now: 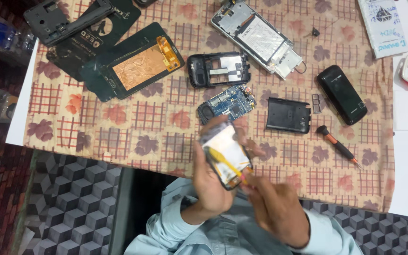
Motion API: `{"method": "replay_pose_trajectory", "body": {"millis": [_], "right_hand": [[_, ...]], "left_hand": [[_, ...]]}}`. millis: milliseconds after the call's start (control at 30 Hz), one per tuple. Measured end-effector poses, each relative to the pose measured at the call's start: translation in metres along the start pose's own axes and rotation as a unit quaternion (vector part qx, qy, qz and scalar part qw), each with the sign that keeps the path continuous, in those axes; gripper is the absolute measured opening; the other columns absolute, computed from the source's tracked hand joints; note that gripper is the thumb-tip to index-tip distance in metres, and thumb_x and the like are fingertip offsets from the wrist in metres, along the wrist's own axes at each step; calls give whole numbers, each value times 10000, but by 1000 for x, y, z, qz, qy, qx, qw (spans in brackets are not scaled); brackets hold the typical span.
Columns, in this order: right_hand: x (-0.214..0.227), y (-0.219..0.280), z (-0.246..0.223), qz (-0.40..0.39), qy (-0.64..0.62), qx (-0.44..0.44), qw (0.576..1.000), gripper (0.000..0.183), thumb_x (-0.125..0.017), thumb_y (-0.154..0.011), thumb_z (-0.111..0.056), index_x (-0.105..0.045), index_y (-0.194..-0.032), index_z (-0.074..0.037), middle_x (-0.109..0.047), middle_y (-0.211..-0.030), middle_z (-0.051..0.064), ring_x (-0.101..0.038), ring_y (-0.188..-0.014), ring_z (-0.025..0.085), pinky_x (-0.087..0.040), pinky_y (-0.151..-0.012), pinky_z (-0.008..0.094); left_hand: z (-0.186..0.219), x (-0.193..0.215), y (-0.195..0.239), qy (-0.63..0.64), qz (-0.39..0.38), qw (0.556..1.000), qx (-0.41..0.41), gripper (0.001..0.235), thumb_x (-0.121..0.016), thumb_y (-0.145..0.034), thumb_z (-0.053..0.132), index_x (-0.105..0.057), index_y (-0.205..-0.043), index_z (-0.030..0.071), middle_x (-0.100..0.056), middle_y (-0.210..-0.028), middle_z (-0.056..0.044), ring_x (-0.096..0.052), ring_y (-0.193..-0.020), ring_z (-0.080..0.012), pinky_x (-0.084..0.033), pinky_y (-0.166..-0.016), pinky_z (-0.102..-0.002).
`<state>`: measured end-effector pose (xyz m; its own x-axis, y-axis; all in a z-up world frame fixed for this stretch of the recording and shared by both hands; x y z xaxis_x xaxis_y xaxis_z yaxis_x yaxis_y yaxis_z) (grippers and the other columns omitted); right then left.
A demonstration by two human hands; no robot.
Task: The person disassembles a Nokia mobile phone, removes the battery and back cover, and cleans the internal components with a brush. They then reassemble the phone by placing the motherboard and battery back into the casing and securing the back cover.
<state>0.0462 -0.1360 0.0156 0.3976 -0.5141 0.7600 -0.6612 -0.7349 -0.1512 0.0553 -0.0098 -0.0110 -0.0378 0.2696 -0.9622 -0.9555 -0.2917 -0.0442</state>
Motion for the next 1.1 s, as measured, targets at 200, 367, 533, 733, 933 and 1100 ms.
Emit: {"method": "replay_pose_trajectory", "body": {"millis": [200, 367, 533, 733, 933, 1100], "right_hand": [[-12, 32, -3, -28, -23, -21, 999, 342, -716, -812, 20, -645, -1129, 124, -724, -749, 160, -708, -517, 267, -541, -460, 389], [8, 28, 4, 75, -9, 33, 997, 167, -658, -855, 49, -607, -1013, 40, -741, -848, 160, -743, -634, 244, -581, -547, 343], [55, 26, 9, 241, -78, 14, 967, 287, -744, -947, -97, -572, -1138, 30, -689, -889, 77, -664, -618, 107, -536, -534, 247], [39, 12, 29, 49, -117, -107, 986, 686, -896, -734, -238, -629, -1301, 41, -607, -752, 22, -453, -453, 52, -334, -434, 232], [27, 15, 41, 40, -236, -157, 958, 332, -825, -797, -66, -739, -1099, 41, -734, -748, 63, -524, -474, 69, -375, -413, 245], [66, 34, 26, 130, -278, -37, 951, 156, -739, -841, 12, -738, -991, 56, -755, -820, 122, -623, -536, 67, -445, -471, 226]], "left_hand": [[25, 9, -2, -29, -20, 996, -77, 623, -240, -1188, 548, -396, -1508, 37, -596, -1113, -195, -645, -991, -309, -555, -931, -438], [-10, -1, 10, -35, -47, 996, 67, 659, -282, -1120, 533, -366, -1548, 39, -609, -1227, -198, -665, -1124, -341, -556, -975, -447], [-5, 2, 15, -82, -65, 993, 60, 719, -456, -1103, 502, -363, -1584, -24, -613, -1293, -206, -662, -1172, -345, -569, -961, -448], [-9, 22, 24, -126, 35, 991, -24, 733, -459, -1101, 502, -325, -1601, -18, -595, -1369, -286, -634, -1241, -346, -535, -1052, -466], [-19, -1, 43, -137, -39, 990, -9, 738, -432, -1056, 523, -353, -1522, -44, -506, -1480, -240, -586, -1313, -322, -519, -1094, -464], [9, -35, 39, -411, -227, 876, -105, 479, -459, -1109, 404, -603, -1278, -20, -720, -1138, -190, -735, -974, -262, -633, -827, -404]]}}
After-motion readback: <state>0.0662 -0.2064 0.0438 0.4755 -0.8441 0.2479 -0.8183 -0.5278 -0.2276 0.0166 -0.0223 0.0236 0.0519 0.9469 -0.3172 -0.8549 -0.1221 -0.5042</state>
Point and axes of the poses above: each hand's wrist, its own y-axis away from the middle knuckle, its own x-axis out of the back of the hand, z = x × y, the point moved 8 cm from there along -y, towards the middle knuckle
